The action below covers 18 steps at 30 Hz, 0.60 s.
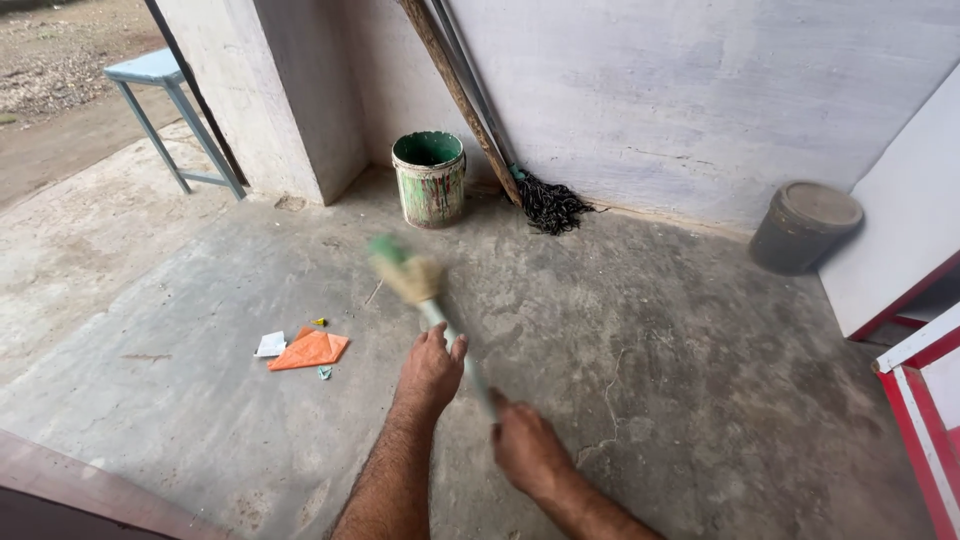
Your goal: Sweep the floor in a grocery store using a broom.
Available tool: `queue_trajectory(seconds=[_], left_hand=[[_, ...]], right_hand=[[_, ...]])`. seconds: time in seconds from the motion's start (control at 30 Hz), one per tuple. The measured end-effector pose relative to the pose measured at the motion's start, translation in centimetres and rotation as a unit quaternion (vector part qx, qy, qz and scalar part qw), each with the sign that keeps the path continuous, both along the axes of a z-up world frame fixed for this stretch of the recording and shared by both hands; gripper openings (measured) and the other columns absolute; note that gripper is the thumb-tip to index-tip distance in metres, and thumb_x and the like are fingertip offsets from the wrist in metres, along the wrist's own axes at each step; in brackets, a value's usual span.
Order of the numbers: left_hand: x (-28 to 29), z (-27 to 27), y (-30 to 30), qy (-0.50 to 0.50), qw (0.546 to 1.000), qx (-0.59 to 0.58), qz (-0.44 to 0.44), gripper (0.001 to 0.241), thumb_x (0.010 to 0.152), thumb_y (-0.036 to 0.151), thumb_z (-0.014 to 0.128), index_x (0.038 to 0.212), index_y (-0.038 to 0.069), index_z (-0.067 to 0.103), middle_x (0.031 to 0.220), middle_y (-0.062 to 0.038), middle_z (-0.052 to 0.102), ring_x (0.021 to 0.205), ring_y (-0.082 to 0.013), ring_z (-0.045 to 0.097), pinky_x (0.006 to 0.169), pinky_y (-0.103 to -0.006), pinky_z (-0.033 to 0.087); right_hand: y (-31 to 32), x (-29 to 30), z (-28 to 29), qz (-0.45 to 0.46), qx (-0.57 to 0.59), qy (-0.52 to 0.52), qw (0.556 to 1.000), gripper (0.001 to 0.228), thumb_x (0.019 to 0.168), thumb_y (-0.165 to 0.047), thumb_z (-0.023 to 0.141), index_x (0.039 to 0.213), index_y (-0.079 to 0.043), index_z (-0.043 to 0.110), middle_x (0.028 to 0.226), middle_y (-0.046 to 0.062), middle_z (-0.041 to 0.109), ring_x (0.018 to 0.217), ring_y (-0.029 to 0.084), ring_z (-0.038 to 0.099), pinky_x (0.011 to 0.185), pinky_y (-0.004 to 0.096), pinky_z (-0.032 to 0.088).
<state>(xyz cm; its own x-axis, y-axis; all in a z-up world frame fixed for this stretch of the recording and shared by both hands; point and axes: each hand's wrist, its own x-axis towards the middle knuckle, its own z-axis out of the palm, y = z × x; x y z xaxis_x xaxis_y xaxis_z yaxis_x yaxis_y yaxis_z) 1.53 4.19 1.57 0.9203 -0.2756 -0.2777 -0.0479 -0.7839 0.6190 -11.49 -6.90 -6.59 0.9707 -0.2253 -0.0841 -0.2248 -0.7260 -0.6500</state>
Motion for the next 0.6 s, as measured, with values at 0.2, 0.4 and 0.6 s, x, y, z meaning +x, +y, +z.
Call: queue_trajectory(seconds=[0.2, 0.4, 0.6], left_hand=[[0.1, 0.2, 0.7, 0.004, 1.000, 0.001, -0.006, 0.060, 0.107, 0.046, 0.040, 0.157, 0.014, 0.036, 0.155, -0.014, 0.045, 0.141, -0.0277, 0.052, 0.118, -0.0487, 0.045], [0.6, 0.6, 2.0, 0.004, 1.000, 0.002, 0.012, 0.059, 0.106, 0.046, 0.043, 0.155, 0.014, 0.038, 0.155, -0.015, 0.046, 0.144, -0.0295, 0.047, 0.119, -0.0475, 0.043], [0.7, -0.7, 0.8, -0.019, 1.000, 0.012, -0.006, 0.059, 0.106, 0.045, 0.044, 0.156, 0.012, 0.038, 0.155, -0.017, 0.045, 0.142, -0.0318, 0.048, 0.117, -0.0487, 0.044]], right_hand=[[1.1, 0.8, 5.7, 0.015, 0.014, -0.006, 1.000, 0.054, 0.101, -0.011, 0.049, 0.154, -0.015, 0.042, 0.128, 0.019, 0.063, 0.073, 0.020, 0.074, 0.050, 0.027, 0.065], [-10.7, -1.0, -6.0, -0.138, -0.083, -0.012, 0.987, 0.060, 0.102, -0.020, 0.058, 0.155, -0.004, 0.036, 0.108, 0.020, 0.072, 0.074, 0.019, 0.072, 0.050, 0.026, 0.061], [-2.1, -3.6, -4.7, -0.208, 0.037, 0.054, 0.976, 0.064, 0.104, -0.020, 0.050, 0.160, -0.007, 0.022, 0.113, 0.020, 0.066, 0.069, 0.018, 0.072, 0.052, 0.028, 0.066]])
